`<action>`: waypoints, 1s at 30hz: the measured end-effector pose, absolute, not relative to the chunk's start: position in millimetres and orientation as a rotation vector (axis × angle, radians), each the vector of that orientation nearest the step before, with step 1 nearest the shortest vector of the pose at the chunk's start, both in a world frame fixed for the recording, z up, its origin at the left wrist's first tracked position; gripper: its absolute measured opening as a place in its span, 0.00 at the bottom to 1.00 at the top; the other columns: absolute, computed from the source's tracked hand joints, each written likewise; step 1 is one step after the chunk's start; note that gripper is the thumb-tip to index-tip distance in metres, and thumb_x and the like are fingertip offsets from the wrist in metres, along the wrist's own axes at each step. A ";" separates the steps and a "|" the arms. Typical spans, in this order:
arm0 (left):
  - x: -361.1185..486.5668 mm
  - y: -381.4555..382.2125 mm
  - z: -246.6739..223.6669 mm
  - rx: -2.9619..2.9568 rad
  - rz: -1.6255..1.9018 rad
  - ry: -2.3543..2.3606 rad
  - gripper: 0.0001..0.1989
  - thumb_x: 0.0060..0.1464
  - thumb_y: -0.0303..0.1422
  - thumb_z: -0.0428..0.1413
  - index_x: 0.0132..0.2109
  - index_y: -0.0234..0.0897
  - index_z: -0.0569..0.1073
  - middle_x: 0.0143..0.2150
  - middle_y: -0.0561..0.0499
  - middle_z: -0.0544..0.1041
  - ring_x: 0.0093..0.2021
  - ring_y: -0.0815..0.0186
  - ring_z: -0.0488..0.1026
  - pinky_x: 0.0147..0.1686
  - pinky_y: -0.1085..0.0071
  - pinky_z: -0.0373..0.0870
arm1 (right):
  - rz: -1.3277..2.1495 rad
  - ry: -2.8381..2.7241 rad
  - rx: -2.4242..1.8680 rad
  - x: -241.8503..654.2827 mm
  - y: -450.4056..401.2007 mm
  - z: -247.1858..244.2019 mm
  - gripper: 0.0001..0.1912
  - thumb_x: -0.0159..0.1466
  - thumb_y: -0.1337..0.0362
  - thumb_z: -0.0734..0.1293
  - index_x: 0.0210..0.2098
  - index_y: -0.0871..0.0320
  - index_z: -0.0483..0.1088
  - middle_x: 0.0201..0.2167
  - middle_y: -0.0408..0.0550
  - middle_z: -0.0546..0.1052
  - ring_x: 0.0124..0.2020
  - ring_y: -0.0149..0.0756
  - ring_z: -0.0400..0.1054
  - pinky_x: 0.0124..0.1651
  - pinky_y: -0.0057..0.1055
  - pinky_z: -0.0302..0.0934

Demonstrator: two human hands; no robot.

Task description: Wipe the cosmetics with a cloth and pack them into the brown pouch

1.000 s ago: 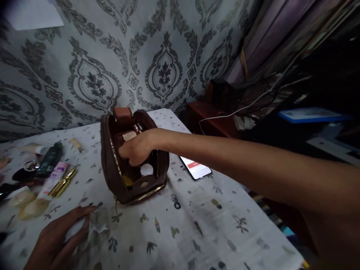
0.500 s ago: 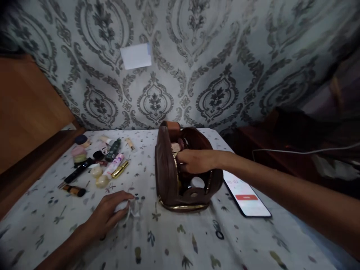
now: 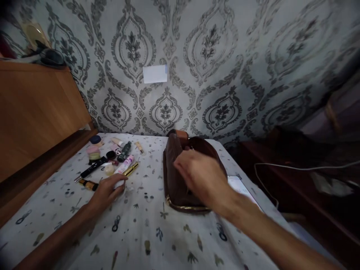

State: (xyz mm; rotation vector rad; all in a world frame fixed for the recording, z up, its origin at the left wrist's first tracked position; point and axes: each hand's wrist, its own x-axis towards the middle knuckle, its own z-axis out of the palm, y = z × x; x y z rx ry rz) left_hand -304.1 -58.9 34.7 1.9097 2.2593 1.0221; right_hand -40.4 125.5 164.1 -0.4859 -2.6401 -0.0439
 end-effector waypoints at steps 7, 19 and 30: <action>-325.5 -30.9 48.1 1.917 1.009 2.415 0.13 0.60 0.33 0.46 0.44 0.38 0.74 0.44 0.46 0.81 0.44 0.57 0.76 0.45 0.63 0.69 | 0.729 -2.676 -0.256 -83.9 40.7 76.9 0.17 0.66 0.61 0.65 0.22 0.58 0.62 0.22 0.42 0.70 0.25 0.29 0.62 0.29 0.26 0.48; -310.8 -34.1 21.5 2.078 0.720 2.543 0.11 0.56 0.29 0.51 0.43 0.38 0.76 0.42 0.46 0.80 0.44 0.57 0.76 0.42 0.64 0.71 | 1.558 -2.100 -0.501 -124.0 18.8 -10.9 0.24 0.65 0.53 0.59 0.16 0.54 0.51 0.14 0.37 0.56 0.18 0.27 0.51 0.25 0.27 0.46; -318.1 -40.0 -1.3 2.567 0.412 2.606 0.14 0.58 0.31 0.48 0.44 0.39 0.78 0.44 0.43 0.82 0.45 0.52 0.79 0.40 0.61 0.74 | 1.507 -2.131 -0.536 -119.6 12.3 3.6 0.21 0.58 0.68 0.65 0.14 0.58 0.52 0.13 0.34 0.51 0.19 0.23 0.47 0.25 0.25 0.41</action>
